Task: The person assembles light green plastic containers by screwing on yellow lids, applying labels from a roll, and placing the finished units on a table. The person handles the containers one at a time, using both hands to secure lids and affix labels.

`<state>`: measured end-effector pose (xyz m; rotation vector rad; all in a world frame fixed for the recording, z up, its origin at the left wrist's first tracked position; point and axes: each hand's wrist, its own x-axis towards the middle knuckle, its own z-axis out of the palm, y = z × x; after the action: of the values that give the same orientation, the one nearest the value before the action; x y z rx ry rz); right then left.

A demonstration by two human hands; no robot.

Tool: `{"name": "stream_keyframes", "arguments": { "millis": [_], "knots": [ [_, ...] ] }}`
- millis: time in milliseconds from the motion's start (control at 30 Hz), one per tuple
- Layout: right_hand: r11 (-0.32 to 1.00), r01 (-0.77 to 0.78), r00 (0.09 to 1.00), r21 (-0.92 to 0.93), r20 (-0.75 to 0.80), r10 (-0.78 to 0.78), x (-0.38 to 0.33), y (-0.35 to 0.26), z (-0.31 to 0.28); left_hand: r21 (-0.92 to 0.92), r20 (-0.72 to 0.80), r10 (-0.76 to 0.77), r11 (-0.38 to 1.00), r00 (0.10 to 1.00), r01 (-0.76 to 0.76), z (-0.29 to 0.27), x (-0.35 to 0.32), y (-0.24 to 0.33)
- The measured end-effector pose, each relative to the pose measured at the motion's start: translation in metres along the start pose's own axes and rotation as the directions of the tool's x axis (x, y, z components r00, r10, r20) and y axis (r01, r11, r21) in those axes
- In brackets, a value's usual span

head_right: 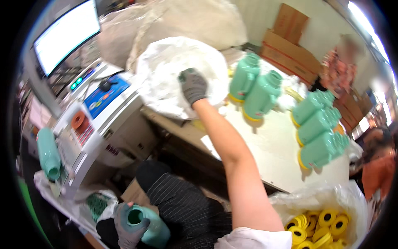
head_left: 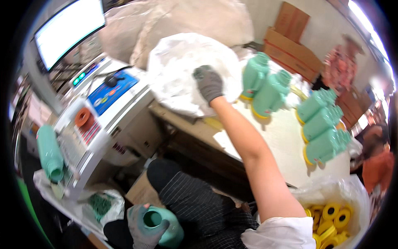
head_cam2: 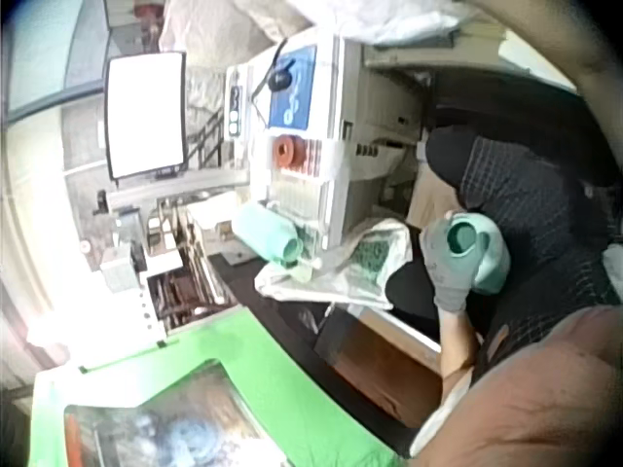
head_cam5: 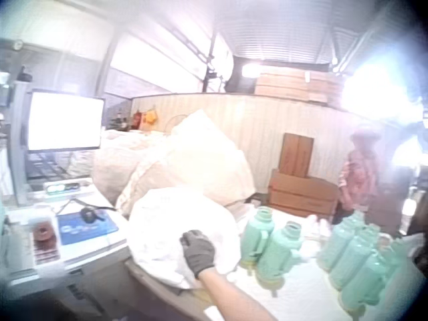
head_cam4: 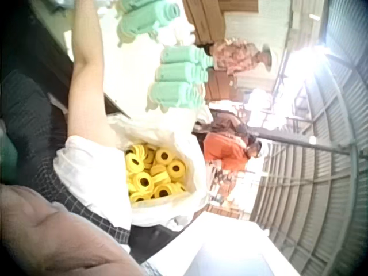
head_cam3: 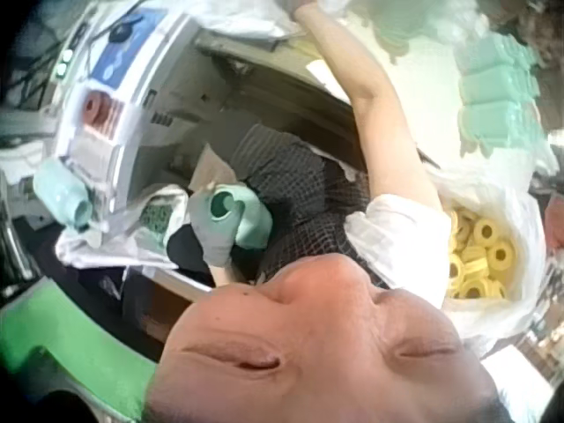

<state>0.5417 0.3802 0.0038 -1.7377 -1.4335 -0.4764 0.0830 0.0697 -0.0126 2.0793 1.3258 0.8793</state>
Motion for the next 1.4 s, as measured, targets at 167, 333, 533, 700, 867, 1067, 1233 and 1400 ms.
{"name": "stream_keyframes", "arguments": {
  "millis": [167,333,533,700,867,1067,1233,1400],
  "knots": [
    [0.994,0.062,0.971,-0.092,0.237,-0.038,-0.014,-0.002,-0.046,0.128,0.081,0.166,0.976,0.983,-0.175,0.004,0.002,-0.013],
    [0.966,0.245,0.958,-0.080,0.171,-0.229,-0.005,-0.005,-0.069,0.014,0.102,0.042,0.999,0.994,-0.043,0.005,0.001,0.000],
    [0.905,-0.122,0.992,0.408,0.028,0.121,-0.027,-0.034,-0.092,0.065,-0.020,0.094,0.994,0.995,-0.093,0.011,0.002,-0.007],
    [0.236,-0.749,0.600,0.619,0.785,-0.152,-0.178,-0.153,-0.080,0.157,-0.227,0.173,0.978,0.958,-0.139,0.009,-0.005,0.009],
    [0.096,-0.890,0.363,0.446,0.819,-0.444,-0.288,-0.199,-0.117,0.211,-0.005,0.421,0.887,0.907,-0.410,-0.008,-0.003,0.018],
    [0.359,0.224,0.663,0.906,0.128,-0.737,-0.271,-0.206,-0.169,0.193,-0.049,0.415,0.896,0.908,-0.399,-0.006,-0.007,0.022],
    [0.356,0.286,0.477,0.890,0.190,-0.858,-0.260,-0.218,-0.170,0.250,-0.098,0.495,0.852,0.863,-0.460,-0.009,-0.018,0.012],
    [0.375,0.256,0.528,0.891,0.195,-0.826,-0.224,-0.212,-0.194,0.194,0.015,0.234,0.953,0.972,-0.233,-0.023,-0.002,0.039]
  ]
}}
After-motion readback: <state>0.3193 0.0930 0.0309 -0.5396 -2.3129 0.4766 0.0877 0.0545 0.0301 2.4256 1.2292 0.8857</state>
